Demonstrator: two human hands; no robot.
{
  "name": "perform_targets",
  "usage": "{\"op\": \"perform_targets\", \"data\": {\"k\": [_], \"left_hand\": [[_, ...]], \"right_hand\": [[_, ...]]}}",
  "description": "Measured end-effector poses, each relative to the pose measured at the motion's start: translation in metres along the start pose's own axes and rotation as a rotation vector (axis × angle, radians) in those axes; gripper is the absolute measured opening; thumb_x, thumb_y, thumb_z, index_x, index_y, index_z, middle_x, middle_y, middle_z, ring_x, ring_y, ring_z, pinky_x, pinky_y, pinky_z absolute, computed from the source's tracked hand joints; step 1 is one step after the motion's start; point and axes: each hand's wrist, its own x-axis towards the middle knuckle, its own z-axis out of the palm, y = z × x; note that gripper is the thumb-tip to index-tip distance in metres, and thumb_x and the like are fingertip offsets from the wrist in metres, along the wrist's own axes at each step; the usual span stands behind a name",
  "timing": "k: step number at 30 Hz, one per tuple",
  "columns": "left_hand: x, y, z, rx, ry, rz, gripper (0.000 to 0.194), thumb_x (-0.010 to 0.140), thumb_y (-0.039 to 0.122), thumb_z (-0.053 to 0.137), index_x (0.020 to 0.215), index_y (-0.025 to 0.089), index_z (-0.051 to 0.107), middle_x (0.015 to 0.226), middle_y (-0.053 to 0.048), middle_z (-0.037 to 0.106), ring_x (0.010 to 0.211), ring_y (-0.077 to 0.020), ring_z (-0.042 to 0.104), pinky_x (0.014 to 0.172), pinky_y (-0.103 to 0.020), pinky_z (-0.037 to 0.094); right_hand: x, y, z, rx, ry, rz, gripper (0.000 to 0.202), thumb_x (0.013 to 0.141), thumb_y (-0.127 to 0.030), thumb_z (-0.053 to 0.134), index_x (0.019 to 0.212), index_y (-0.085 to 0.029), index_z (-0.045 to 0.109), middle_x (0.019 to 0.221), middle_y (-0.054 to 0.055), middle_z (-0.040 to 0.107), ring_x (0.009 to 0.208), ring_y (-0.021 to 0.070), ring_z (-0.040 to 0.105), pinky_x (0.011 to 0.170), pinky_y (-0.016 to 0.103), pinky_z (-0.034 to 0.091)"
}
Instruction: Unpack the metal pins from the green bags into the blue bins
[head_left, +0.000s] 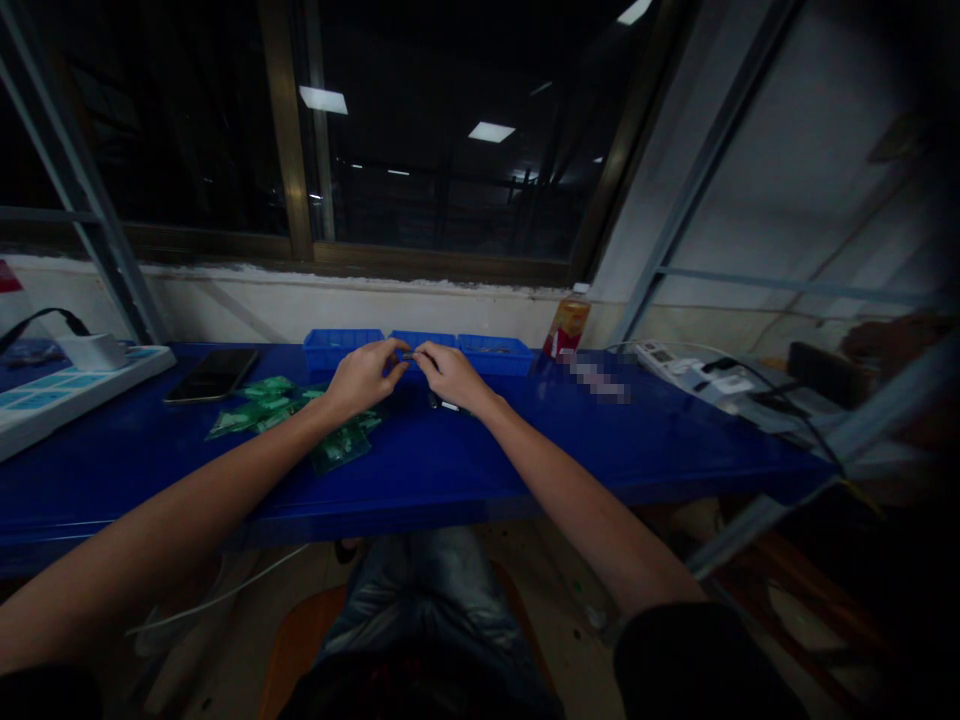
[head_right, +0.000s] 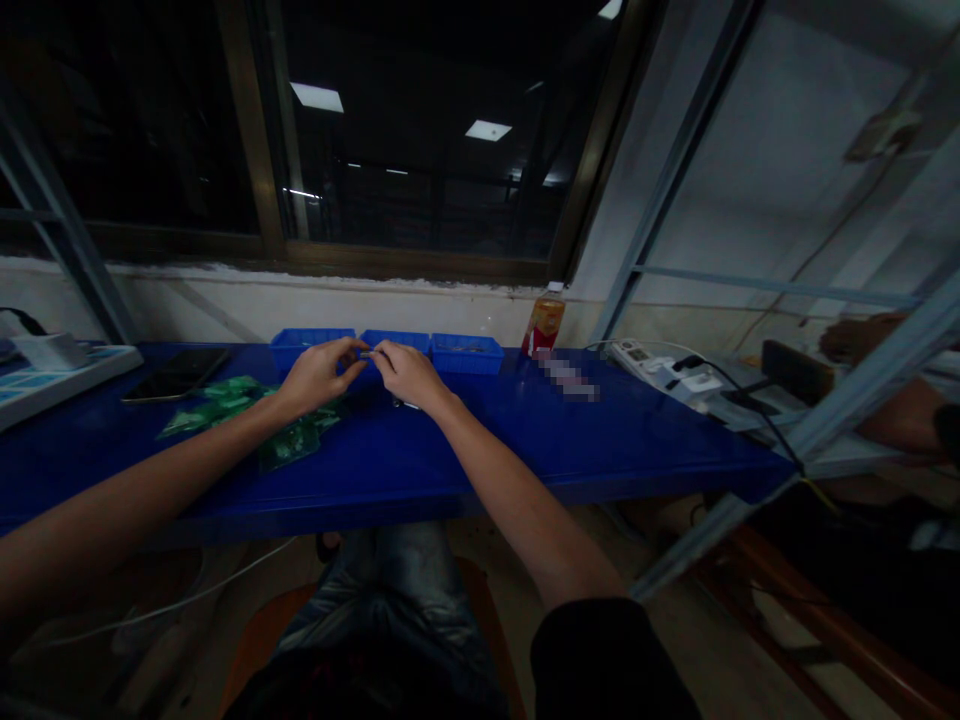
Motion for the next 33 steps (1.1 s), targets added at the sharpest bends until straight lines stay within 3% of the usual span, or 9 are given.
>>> {"op": "perform_targets", "data": {"k": [4, 10, 17, 28, 33], "left_hand": [[0.0001, -0.0012, 0.0012, 0.027, 0.013, 0.001, 0.023, 0.085, 0.031, 0.043, 0.100, 0.021, 0.056, 0.083, -0.004, 0.062, 0.072, -0.0153, 0.057, 0.066, -0.026, 0.041], [-0.0006, 0.0003, 0.0008, 0.095, 0.024, -0.023, 0.026, 0.088, 0.035, 0.037, 0.099, 0.021, 0.056, 0.089, -0.005, 0.064, 0.075, -0.0176, 0.058, 0.063, -0.026, 0.040], [-0.0004, 0.0005, 0.0019, 0.096, -0.003, -0.025, 0.030, 0.090, 0.037, 0.033, 0.096, 0.021, 0.058, 0.092, -0.006, 0.065, 0.081, -0.0187, 0.060, 0.068, -0.028, 0.042], [0.0000, -0.0029, 0.0043, 0.027, 0.020, 0.008, 0.024, 0.086, 0.031, 0.043, 0.105, 0.021, 0.054, 0.091, -0.004, 0.064, 0.076, -0.0158, 0.060, 0.069, -0.027, 0.044], [-0.0003, -0.0035, 0.0045, 0.066, 0.018, -0.027, 0.025, 0.088, 0.032, 0.039, 0.103, 0.022, 0.055, 0.096, -0.005, 0.066, 0.084, -0.0188, 0.061, 0.070, -0.028, 0.044]], "right_hand": [[-0.0007, -0.0013, -0.0005, -0.009, -0.026, 0.028, 0.027, 0.090, -0.032, 0.034, 0.086, -0.017, 0.056, 0.073, 0.002, 0.059, 0.070, 0.0133, 0.054, 0.064, 0.023, 0.034], [-0.0015, 0.0012, 0.0016, 0.027, -0.021, 0.025, 0.032, 0.082, -0.030, 0.049, 0.111, -0.018, 0.046, 0.065, -0.003, 0.052, 0.060, 0.0128, 0.049, 0.060, 0.023, 0.034], [-0.0009, 0.0020, 0.0017, 0.006, 0.021, -0.005, 0.020, 0.085, -0.029, 0.045, 0.099, -0.018, 0.053, 0.070, 0.000, 0.055, 0.064, 0.0128, 0.049, 0.062, 0.023, 0.034], [0.0002, 0.0014, 0.0027, -0.007, -0.002, 0.008, 0.026, 0.090, -0.032, 0.036, 0.088, -0.018, 0.057, 0.080, 0.003, 0.062, 0.075, 0.0141, 0.055, 0.067, 0.023, 0.035], [-0.0009, 0.0019, 0.0039, 0.011, 0.006, 0.031, 0.024, 0.086, -0.036, 0.044, 0.098, -0.018, 0.055, 0.065, -0.001, 0.056, 0.062, 0.0126, 0.051, 0.059, 0.023, 0.033]]}}
